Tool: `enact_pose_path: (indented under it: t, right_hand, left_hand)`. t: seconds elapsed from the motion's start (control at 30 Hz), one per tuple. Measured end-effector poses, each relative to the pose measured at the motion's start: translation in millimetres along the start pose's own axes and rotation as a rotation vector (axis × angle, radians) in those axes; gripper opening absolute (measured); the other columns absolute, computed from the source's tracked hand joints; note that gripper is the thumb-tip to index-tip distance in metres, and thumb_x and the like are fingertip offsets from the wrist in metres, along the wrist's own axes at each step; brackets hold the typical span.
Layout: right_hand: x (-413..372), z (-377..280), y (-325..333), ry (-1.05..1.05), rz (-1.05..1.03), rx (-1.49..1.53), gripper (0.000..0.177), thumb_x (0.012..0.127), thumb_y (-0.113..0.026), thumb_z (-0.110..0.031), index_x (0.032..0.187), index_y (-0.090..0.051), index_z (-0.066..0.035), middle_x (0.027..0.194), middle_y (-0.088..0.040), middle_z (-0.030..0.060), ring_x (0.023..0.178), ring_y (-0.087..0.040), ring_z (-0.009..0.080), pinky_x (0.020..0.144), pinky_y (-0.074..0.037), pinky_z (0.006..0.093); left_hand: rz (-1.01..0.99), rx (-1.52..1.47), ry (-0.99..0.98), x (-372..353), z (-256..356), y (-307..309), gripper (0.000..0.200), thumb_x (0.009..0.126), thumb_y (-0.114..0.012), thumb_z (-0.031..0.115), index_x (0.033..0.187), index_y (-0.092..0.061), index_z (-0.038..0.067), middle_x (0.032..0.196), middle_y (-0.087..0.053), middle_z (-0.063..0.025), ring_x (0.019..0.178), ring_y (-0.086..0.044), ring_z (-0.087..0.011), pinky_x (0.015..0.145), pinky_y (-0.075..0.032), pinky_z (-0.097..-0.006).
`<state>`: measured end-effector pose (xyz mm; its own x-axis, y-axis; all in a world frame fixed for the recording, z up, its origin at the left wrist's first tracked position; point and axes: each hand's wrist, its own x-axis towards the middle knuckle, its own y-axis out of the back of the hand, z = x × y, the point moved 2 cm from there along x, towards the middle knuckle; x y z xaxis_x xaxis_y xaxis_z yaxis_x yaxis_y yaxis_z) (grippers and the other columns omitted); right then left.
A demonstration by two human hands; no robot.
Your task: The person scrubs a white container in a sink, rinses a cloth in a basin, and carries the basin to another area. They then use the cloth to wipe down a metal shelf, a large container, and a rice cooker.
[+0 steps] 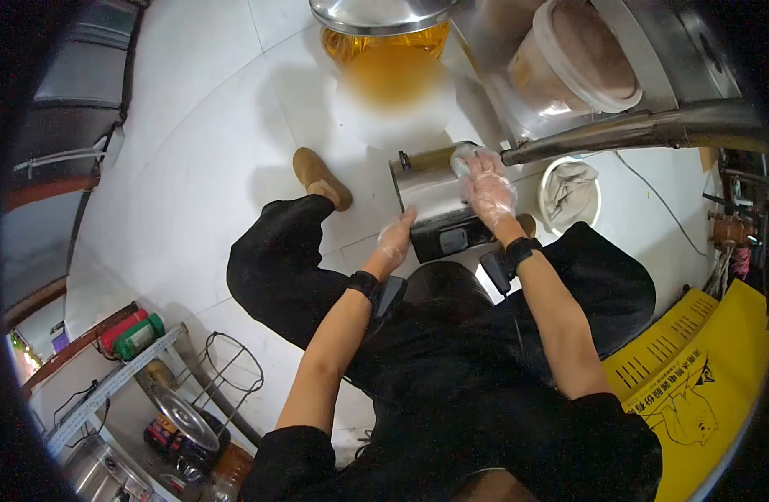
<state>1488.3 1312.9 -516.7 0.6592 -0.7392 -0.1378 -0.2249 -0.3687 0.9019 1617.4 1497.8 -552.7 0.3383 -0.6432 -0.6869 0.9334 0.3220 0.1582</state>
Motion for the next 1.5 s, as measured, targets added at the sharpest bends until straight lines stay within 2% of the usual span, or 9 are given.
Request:
enact_pose_path:
  t: [0.13, 0.23, 0.53, 0.7, 1.03, 1.1, 1.17, 1.4, 1.5]
  right_hand:
    - [-22.6, -34.7, -20.8, 0.236, -0.127, -0.155, 0.048, 0.082, -0.05, -0.011, 0.13, -0.047, -0.019, 0.141, -0.038, 0.0131, 0.133, -0.03, 0.0338, 0.11, -0.023, 0.0454]
    - [-40.8, -44.0, -24.9, 0.424, -0.122, -0.099, 0.056, 0.078, -0.05, -0.001, 0.129, -0.047, -0.025, 0.145, -0.033, 0.0084, 0.135, -0.027, 0.031, 0.11, -0.027, 0.0458]
    - [-29.2, -23.0, 22.9, 0.25, -0.211, -0.204, 0.06, 0.081, -0.059, -0.012, 0.136, -0.039, -0.026, 0.144, -0.035, 0.0083, 0.13, -0.036, 0.0317, 0.106, -0.035, 0.039]
    - [-36.6, -19.3, 47.9, 0.259, -0.272, -0.072, 0.066, 0.079, -0.061, -0.012, 0.138, -0.036, -0.026, 0.146, -0.032, 0.0087, 0.129, -0.038, 0.0301, 0.106, -0.035, 0.0382]
    - [-122.0, -54.9, 300.3, 0.315, -0.157, -0.24, 0.06, 0.078, -0.063, -0.002, 0.133, -0.046, -0.017, 0.138, -0.045, 0.0121, 0.123, -0.048, 0.0302, 0.104, -0.038, 0.0374]
    - [-142.4, -66.6, 357.2, 0.242, -0.234, -0.293, 0.055, 0.077, -0.059, 0.002, 0.13, -0.05, -0.009, 0.135, -0.047, 0.015, 0.126, -0.045, 0.0291, 0.105, -0.036, 0.037]
    - [-161.5, -86.4, 406.8, 0.002, -0.311, -0.327, 0.055, 0.08, -0.048, 0.011, 0.133, -0.044, -0.004, 0.138, -0.043, 0.0166, 0.13, -0.039, 0.0301, 0.109, -0.031, 0.0398]
    - [-160.1, -78.7, 405.6, -0.122, 0.106, 0.334, 0.057, 0.072, -0.049, 0.01, 0.127, -0.051, -0.002, 0.128, -0.054, 0.0152, 0.122, -0.048, 0.0295, 0.104, -0.037, 0.0389]
    - [-106.5, -64.9, 340.5, 0.2, -0.187, -0.08, 0.043, 0.09, -0.053, -0.029, 0.129, -0.051, -0.013, 0.129, -0.054, 0.0103, 0.118, -0.051, 0.0277, 0.101, -0.039, 0.0373]
  left_hand:
    - [0.056, -0.261, 0.223, 7.6, -10.8, -11.0, 0.067, 0.092, -0.044, 0.051, 0.128, -0.047, -0.006, 0.129, -0.051, -0.0233, 0.119, -0.047, -0.0311, 0.098, -0.034, -0.0341]
    - [0.022, -0.001, -0.294, -2.1, -2.9, -4.9, 0.067, 0.093, -0.041, 0.051, 0.13, -0.045, -0.005, 0.133, -0.047, -0.0227, 0.125, -0.042, -0.0319, 0.103, -0.029, -0.0338]
    - [-0.059, -0.248, 0.116, 11.5, -3.2, -8.4, 0.069, 0.093, -0.041, 0.051, 0.134, -0.041, -0.003, 0.141, -0.04, -0.0183, 0.131, -0.036, -0.0266, 0.107, -0.024, -0.0304]
    - [-0.047, -0.096, 0.188, -9.1, 24.0, -2.3, 0.069, 0.09, -0.047, 0.053, 0.133, -0.042, -0.002, 0.127, -0.052, -0.0157, 0.111, -0.049, -0.0248, 0.092, -0.039, -0.0341]
    - [-0.038, -0.229, 0.134, 16.0, -3.9, -6.3, 0.076, 0.087, -0.054, 0.049, 0.136, -0.034, -0.005, 0.127, -0.05, -0.0193, 0.108, -0.051, -0.0268, 0.086, -0.043, -0.0371]
    - [-0.028, -0.168, 0.05, 29.0, -18.8, -6.7, 0.067, 0.085, -0.059, 0.051, 0.122, -0.05, -0.004, 0.105, -0.059, -0.0116, 0.079, -0.05, -0.0198, 0.073, -0.043, -0.0334]
    - [-0.015, -0.074, 0.072, 28.8, -14.9, -6.2, 0.067, 0.085, -0.059, 0.05, 0.124, -0.047, -0.004, 0.109, -0.058, -0.0125, 0.084, -0.051, -0.0203, 0.075, -0.044, -0.0339]
    - [0.185, -0.098, -0.15, 8.5, 3.5, -11.0, 0.073, 0.083, -0.06, 0.05, 0.13, -0.041, -0.003, 0.116, -0.057, -0.0173, 0.101, -0.055, -0.0252, 0.085, -0.045, -0.0338]
    - [0.301, 0.122, -0.18, 9.1, 18.1, -7.9, 0.083, 0.082, -0.063, 0.047, 0.14, -0.026, 0.001, 0.128, -0.049, -0.0231, 0.114, -0.051, -0.0366, 0.094, -0.041, -0.0381]
